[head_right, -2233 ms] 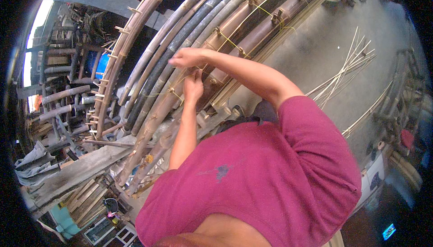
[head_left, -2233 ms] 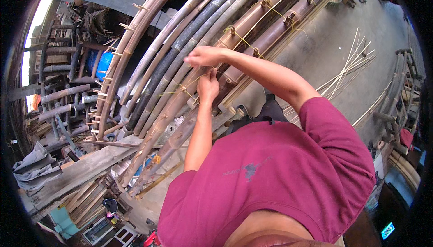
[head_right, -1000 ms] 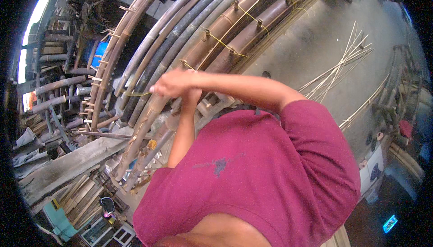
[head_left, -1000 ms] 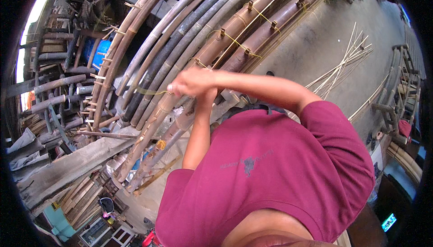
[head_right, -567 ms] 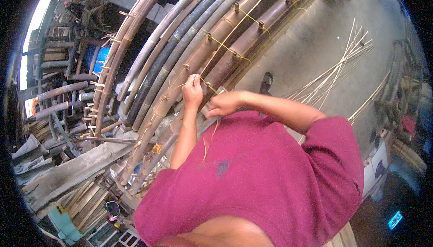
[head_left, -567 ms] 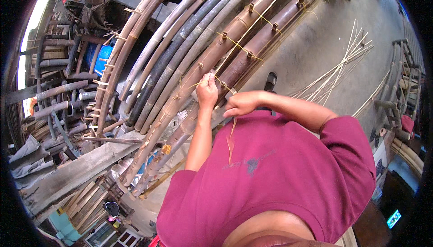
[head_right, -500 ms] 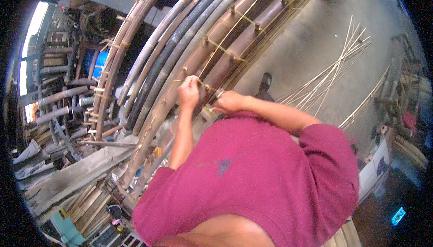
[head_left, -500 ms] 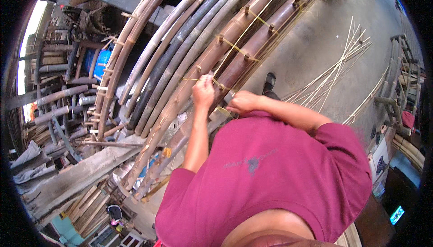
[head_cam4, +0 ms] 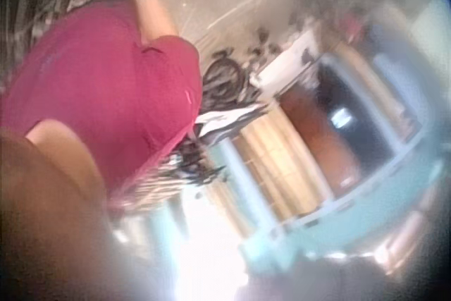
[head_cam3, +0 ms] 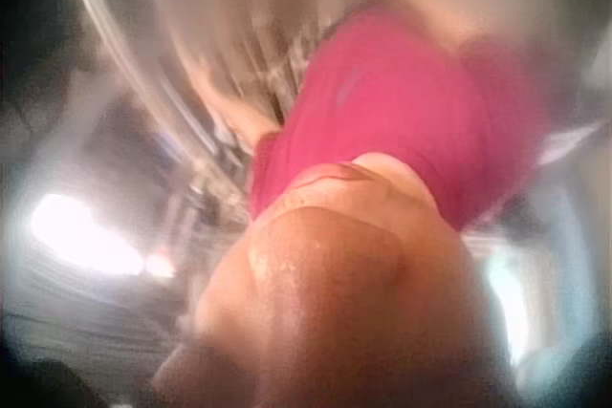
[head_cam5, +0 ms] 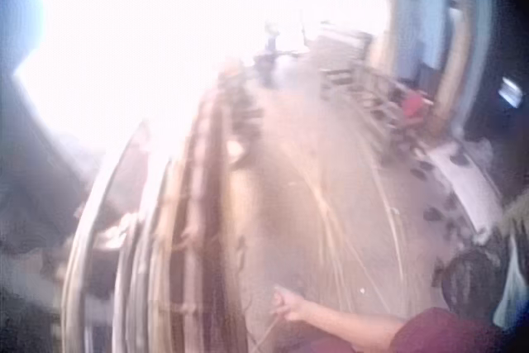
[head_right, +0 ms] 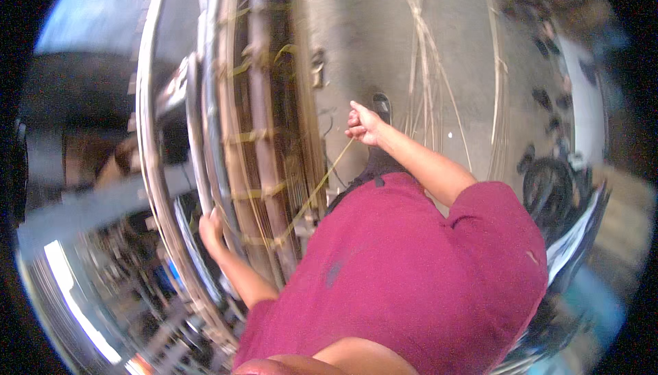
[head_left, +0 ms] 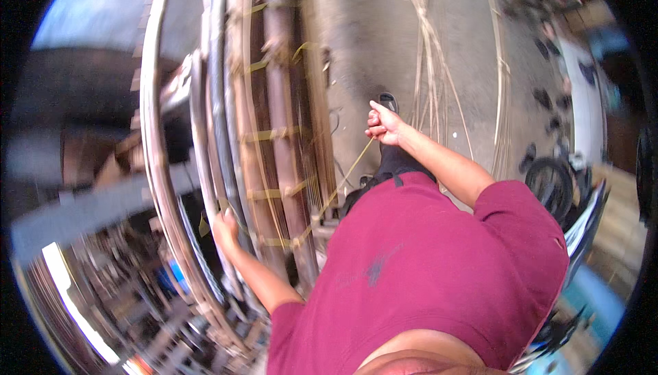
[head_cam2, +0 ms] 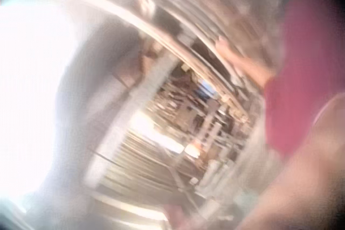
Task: The person weaves thin bamboo strips through a curved bamboo frame using both hands. They repeatedly pick up strips from the floor and interlace them through the frame's structure.
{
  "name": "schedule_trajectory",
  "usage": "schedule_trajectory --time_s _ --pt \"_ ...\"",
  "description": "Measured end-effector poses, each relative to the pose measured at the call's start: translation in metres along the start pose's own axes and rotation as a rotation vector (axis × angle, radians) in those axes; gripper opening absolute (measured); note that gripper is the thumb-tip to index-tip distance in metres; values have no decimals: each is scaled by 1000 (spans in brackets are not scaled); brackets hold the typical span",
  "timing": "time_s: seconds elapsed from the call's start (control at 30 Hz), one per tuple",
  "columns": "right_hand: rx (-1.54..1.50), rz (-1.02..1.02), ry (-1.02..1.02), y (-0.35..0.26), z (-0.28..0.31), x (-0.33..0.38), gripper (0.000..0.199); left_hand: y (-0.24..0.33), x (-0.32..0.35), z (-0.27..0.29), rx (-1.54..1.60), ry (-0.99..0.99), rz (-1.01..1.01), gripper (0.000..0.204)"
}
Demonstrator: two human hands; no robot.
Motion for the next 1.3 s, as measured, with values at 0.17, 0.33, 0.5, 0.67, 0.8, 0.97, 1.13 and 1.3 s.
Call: schedule_trajectory --time_s 0.17,0.33,0.5,0.67,0.8,0.97,1.13,1.3 --pt "-54 262 299 -154 116 -23 34 261 39 90 536 292 -473 35" --pt "266 413 662 -258 262 -99 30 561 50 -23 509 -155 -847 31" --pt "1079 248 1081 -347 388 -174 35 728 83 -246 178 -819 -1060 48" --pt "1015 106 1286 -424 508 -235 28 755 104 -411 -121 -1065 -938 62" --pt "1014 -54 1443 -457 629 -280 22 803 99 -440 -273 -898 -990 53" --pt "1136 -236 1421 -474 705 -311 23 828 93 -465 -316 -785 -1067 40" --pt "1368 -221 1406 -481 722 -309 20 843 73 -459 -232 -744 -1077 37" --pt "1466 136 1540 -502 655 -244 17 832 75 -446 -250 -780 -1029 35"
Point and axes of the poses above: each hand's wrist, its own x-axis away from the middle knuckle, its own z-axis out of the back of the hand, y = z × x, the point moved 5 cm from there along -x, towards the middle knuckle, and after that the axes turned 1 degree about z, right-handed, at the moved point
